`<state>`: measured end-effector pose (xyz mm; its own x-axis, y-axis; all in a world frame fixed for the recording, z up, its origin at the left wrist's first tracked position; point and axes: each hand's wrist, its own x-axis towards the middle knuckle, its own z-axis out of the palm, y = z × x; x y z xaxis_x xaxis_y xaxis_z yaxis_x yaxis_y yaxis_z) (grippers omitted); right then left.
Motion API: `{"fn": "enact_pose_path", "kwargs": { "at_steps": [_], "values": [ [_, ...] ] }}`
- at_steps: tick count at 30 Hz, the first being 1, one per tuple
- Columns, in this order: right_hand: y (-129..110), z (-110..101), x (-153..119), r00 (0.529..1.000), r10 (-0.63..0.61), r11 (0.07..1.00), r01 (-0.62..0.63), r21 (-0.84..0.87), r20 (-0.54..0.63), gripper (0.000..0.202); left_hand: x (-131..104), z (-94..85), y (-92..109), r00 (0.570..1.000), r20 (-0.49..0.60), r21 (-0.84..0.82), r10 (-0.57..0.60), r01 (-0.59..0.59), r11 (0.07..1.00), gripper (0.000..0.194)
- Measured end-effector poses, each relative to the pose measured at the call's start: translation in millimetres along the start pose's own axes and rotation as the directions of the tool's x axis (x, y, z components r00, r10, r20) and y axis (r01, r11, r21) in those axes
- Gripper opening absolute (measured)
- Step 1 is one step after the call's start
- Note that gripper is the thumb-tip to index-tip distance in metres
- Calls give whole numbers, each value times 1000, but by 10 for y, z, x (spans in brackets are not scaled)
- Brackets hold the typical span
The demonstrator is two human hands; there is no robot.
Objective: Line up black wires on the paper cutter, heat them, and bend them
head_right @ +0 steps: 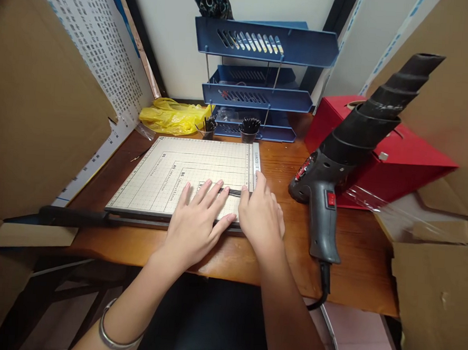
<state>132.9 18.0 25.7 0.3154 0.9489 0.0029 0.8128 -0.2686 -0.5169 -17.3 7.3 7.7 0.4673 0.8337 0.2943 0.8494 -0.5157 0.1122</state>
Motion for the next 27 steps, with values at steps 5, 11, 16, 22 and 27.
{"fn": "enact_pose_path", "kwargs": {
  "at_steps": [5, 11, 16, 22, 27],
  "values": [
    [12, 9, 8, 1000, 1, 1000, -1, 12, -1, 56, -4, 13, 0, 1000, -6, -14, -7, 7, 1000, 67],
    [38, 26, 18, 1000, -23, 1000, 23, 13, -8, 56, -40, -6, -18, 1000, -28, -57, 11, -13, 998, 65],
    [43, 20, 13, 1000, -16, 1000, 16, 2, -6, 56, -52, -30, -44, 995, -17, -78, 94, -95, 992, 58],
    [36, 20, 10, 1000, -2, 1000, 2, -6, -8, 55, -46, -16, -63, 993, -24, -58, 119, -120, 991, 56],
    [14, 13, 14, 1000, 12, 1000, -12, -22, -10, 55, -49, 7, -62, 990, -54, -41, 129, -131, 991, 54]
  ]
}}
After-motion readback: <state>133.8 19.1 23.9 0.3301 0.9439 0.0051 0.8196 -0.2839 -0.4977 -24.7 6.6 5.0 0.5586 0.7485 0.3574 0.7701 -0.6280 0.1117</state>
